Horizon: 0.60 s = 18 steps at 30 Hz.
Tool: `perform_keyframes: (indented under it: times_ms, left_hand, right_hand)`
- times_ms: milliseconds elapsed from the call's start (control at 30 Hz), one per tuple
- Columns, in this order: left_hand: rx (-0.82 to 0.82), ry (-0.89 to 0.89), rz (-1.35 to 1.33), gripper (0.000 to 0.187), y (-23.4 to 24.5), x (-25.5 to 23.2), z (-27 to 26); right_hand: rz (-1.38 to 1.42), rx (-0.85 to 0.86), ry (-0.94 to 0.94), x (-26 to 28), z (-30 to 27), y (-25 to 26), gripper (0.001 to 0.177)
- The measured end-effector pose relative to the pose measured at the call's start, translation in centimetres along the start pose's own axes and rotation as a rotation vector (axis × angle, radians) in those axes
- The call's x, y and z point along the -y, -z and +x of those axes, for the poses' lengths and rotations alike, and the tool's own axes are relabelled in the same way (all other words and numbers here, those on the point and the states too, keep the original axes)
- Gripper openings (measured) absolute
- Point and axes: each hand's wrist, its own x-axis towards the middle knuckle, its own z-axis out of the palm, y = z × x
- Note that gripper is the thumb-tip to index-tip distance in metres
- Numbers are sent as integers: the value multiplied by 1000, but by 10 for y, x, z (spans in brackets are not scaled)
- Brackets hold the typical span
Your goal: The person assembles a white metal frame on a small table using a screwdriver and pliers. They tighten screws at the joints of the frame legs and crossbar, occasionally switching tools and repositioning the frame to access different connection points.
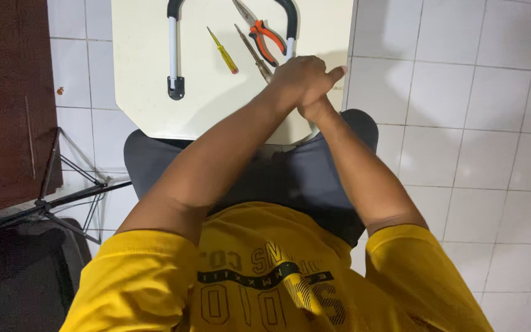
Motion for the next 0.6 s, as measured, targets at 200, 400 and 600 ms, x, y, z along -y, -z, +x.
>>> perform_keyframes:
  times_ms: [200,400,600]
  left_hand:
    - [-383,-171,-127,70,-27,30,-7]
    - [-681,11,-259,72,-36,163,-62]
    - [-767,257,143,94,-41,256,-112]
  right_hand:
    - [-1224,113,105,37,-46,-70,30]
    - [-1095,-106,268,74,-78,-126,10]
    - [-606,-423,433,60,-78,-150,18]
